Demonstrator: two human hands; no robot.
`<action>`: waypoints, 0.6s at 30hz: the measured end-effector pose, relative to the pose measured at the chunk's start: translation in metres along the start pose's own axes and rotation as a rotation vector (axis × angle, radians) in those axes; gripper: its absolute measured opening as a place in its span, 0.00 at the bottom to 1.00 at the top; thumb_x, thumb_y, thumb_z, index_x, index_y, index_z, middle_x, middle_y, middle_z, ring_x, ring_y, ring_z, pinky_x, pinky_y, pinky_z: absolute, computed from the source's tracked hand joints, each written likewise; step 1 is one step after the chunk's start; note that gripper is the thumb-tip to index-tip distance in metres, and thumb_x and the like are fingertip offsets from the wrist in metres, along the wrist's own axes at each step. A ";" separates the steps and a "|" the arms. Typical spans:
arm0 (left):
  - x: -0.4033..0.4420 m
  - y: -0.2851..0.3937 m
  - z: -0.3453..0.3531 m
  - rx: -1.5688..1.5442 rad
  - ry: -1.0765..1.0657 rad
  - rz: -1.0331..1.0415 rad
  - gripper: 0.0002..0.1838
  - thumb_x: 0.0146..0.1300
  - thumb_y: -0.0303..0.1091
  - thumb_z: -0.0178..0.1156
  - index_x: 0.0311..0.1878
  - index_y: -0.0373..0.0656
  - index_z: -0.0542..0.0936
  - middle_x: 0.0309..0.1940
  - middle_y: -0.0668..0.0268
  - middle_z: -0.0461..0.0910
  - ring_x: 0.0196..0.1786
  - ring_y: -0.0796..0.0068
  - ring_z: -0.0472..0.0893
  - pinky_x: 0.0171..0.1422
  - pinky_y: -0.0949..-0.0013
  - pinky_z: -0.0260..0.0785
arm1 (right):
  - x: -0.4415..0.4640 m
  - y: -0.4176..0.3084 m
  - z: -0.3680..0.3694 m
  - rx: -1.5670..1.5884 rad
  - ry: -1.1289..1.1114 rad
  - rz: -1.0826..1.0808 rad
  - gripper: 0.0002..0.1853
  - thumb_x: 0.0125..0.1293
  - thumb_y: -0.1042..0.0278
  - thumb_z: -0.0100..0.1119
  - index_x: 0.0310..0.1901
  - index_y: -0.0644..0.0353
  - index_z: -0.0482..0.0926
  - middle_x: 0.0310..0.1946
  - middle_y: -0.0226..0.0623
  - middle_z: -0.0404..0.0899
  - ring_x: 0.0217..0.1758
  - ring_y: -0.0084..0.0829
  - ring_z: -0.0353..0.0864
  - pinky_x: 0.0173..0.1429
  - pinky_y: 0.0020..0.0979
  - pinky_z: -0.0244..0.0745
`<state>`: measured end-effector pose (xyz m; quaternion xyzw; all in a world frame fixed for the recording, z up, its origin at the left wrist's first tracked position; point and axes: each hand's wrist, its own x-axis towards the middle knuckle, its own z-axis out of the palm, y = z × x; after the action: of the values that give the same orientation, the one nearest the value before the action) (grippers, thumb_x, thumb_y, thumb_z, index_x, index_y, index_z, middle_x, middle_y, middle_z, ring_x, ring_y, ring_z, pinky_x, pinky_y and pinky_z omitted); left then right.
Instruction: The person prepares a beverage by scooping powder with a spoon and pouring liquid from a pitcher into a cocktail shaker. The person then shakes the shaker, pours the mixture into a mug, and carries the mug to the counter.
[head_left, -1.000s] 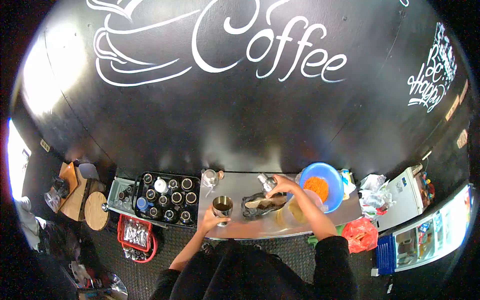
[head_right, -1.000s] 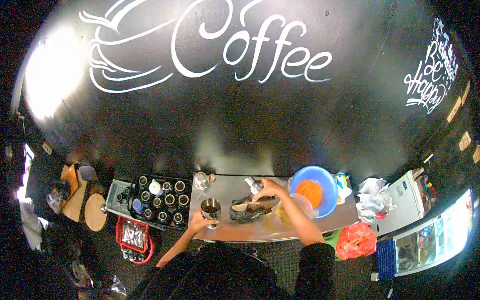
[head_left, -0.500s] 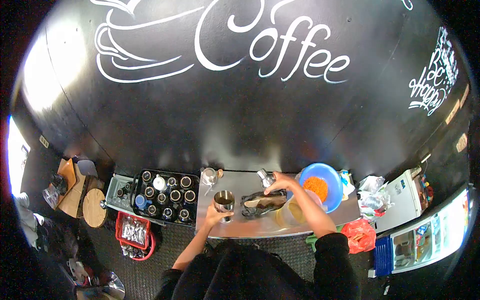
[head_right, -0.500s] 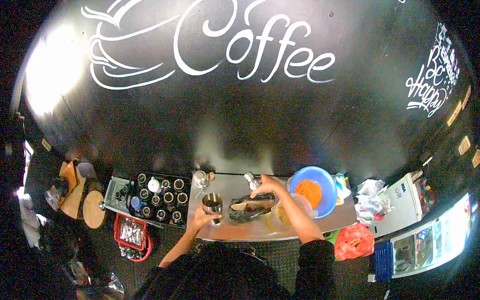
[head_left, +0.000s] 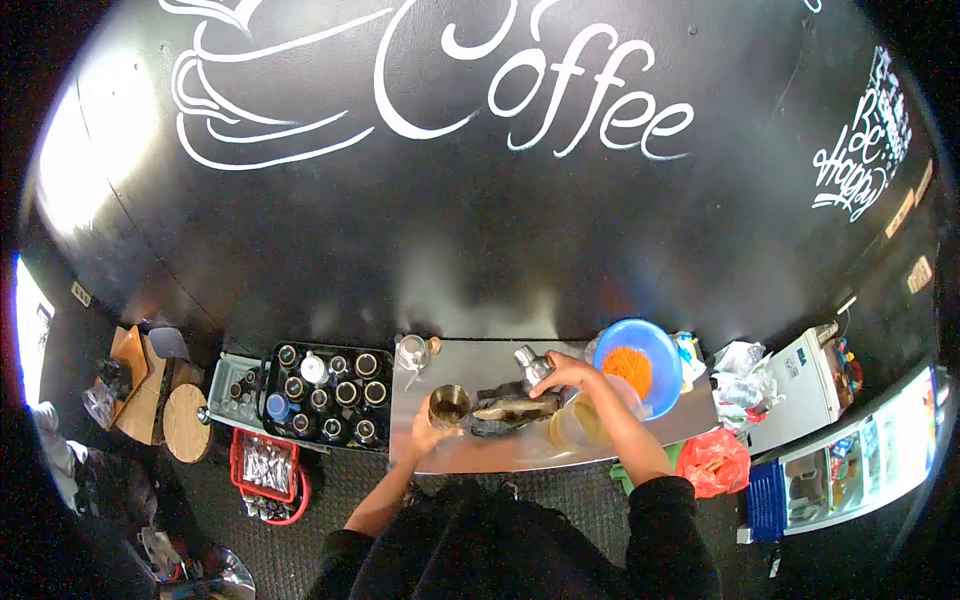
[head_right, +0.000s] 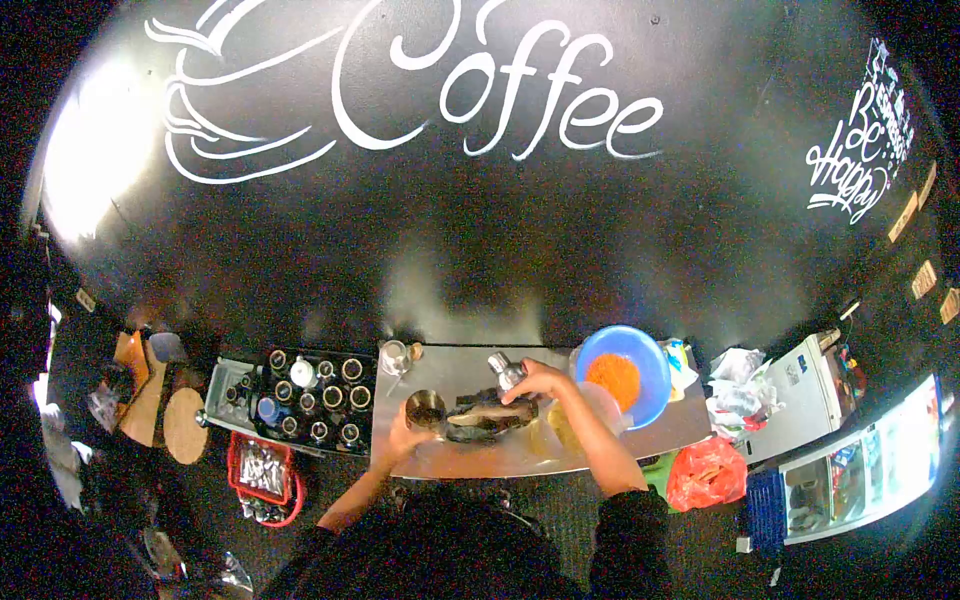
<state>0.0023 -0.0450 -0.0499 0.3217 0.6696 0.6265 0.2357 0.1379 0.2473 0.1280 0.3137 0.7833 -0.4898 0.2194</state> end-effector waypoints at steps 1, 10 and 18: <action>0.000 0.002 -0.003 -0.007 -0.025 0.013 0.53 0.29 0.35 0.81 0.62 0.38 0.63 0.50 0.61 0.77 0.54 0.69 0.77 0.61 0.65 0.68 | 0.000 -0.001 0.001 0.072 0.026 -0.057 0.52 0.29 0.53 0.81 0.58 0.63 0.63 0.49 0.42 0.73 0.49 0.37 0.76 0.47 0.42 0.74; -0.001 0.007 -0.014 0.088 -0.108 -0.045 0.52 0.31 0.37 0.81 0.63 0.38 0.63 0.52 0.60 0.77 0.55 0.69 0.76 0.62 0.65 0.67 | -0.017 -0.059 0.006 0.262 0.261 -0.400 0.36 0.36 0.71 0.79 0.50 0.64 0.69 0.40 0.34 0.77 0.44 0.26 0.76 0.51 0.28 0.70; -0.009 0.002 -0.008 0.033 -0.082 -0.038 0.51 0.30 0.42 0.81 0.61 0.39 0.66 0.50 0.59 0.78 0.53 0.68 0.78 0.61 0.65 0.68 | -0.002 -0.112 0.035 0.464 0.547 -0.912 0.37 0.41 0.76 0.77 0.52 0.62 0.63 0.43 0.34 0.76 0.46 0.25 0.77 0.54 0.29 0.72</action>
<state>0.0029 -0.0576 -0.0479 0.3382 0.6757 0.5971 0.2694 0.0620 0.1785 0.1847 0.0994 0.7396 -0.5948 -0.2989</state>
